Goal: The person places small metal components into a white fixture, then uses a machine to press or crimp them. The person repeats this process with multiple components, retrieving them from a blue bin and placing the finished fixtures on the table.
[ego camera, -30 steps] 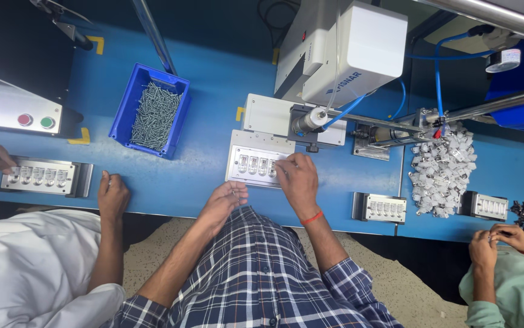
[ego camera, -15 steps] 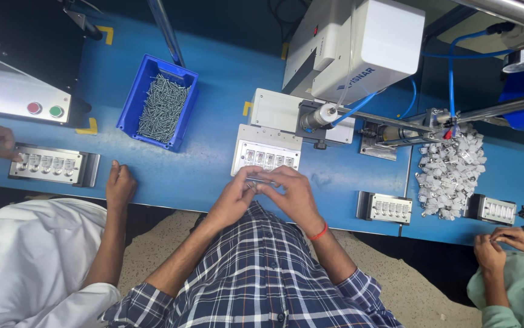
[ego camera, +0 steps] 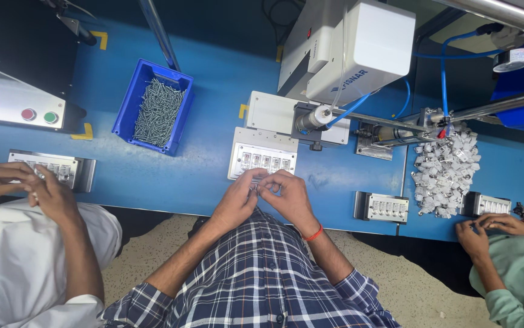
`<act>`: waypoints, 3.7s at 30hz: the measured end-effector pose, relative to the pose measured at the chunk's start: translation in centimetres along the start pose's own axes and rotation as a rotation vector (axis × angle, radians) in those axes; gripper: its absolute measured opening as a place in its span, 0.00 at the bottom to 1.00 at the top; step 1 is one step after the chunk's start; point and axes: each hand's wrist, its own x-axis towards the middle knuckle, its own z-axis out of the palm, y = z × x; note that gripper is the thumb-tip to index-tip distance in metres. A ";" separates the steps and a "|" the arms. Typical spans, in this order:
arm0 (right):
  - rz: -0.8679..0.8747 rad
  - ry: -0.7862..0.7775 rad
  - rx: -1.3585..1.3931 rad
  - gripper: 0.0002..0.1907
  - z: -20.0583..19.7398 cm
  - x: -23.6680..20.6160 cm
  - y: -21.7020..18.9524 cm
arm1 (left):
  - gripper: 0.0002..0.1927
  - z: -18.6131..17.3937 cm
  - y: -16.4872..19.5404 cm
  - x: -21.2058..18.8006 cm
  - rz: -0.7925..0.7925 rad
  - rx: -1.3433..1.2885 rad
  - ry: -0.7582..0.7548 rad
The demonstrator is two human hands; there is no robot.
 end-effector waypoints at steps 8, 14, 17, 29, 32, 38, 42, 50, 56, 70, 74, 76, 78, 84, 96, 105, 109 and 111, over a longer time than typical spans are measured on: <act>-0.110 0.401 -0.033 0.06 0.5 1.9 3.8 | 0.23 -1.2 -2.1 1.2 -0.238 -0.547 0.185; -0.113 0.393 -0.066 0.06 1.8 2.9 5.4 | 0.26 -1.9 -2.6 0.3 -0.250 -0.512 0.216; -0.157 0.365 -0.175 0.07 1.7 3.2 5.1 | 0.27 -2.0 -2.7 0.2 -0.227 -0.497 0.207; -0.180 0.108 -0.087 0.11 0.2 1.7 -0.2 | 0.38 -1.4 -0.1 0.5 -0.013 0.006 0.057; -0.148 0.022 0.030 0.11 0.2 1.3 -0.1 | 0.40 -1.2 0.2 0.8 0.093 0.088 0.059; -0.174 0.193 0.003 0.08 0.8 1.6 1.1 | 0.36 -0.9 0.0 1.3 -0.024 -0.007 0.081; -0.225 0.331 -0.112 0.06 1.3 3.0 2.0 | 0.36 -1.9 -0.9 1.4 -0.187 -0.442 0.291; -0.222 0.288 -0.289 0.05 2.2 4.7 3.7 | 0.32 -3.3 -3.0 0.4 -0.302 -0.853 0.384; -0.255 0.241 -0.321 0.05 1.2 4.6 3.0 | 0.31 -3.4 -3.2 0.1 -0.378 -0.885 0.410; -0.410 0.174 -0.671 0.03 1.7 5.5 -0.2 | 0.28 -3.7 -3.1 0.5 -0.334 -0.853 0.436; -0.375 0.167 -0.640 0.04 1.8 5.9 -0.3 | 0.27 -3.5 -3.5 0.5 -0.340 -0.871 0.433; -0.361 0.172 -0.569 0.05 1.7 5.6 -0.6 | 0.26 -3.1 -3.7 0.6 -0.346 -0.947 0.425; -0.369 0.176 -0.432 0.08 1.6 5.0 -1.0 | 0.25 -2.6 -4.1 0.9 -0.332 -1.023 0.401; -0.351 0.104 -0.176 0.12 2.6 2.7 -1.8 | 0.23 -0.9 -4.7 1.4 -0.323 -1.185 0.289; -0.311 0.237 -0.304 0.05 2.9 4.9 0.0 | 0.18 -1.7 -4.6 0.9 -0.296 -0.711 0.427; -0.246 0.099 -0.442 0.07 3.9 7.1 1.3 | 0.19 -2.9 -6.6 -0.7 -0.378 -0.660 0.492; -0.131 0.076 -0.401 0.17 3.4 7.6 1.3 | 0.19 -2.7 -6.9 -1.1 -0.387 -0.648 0.483; -0.139 0.065 -0.402 0.28 2.4 7.3 1.2 | 0.18 -2.6 -7.3 -1.1 -0.373 -0.655 0.480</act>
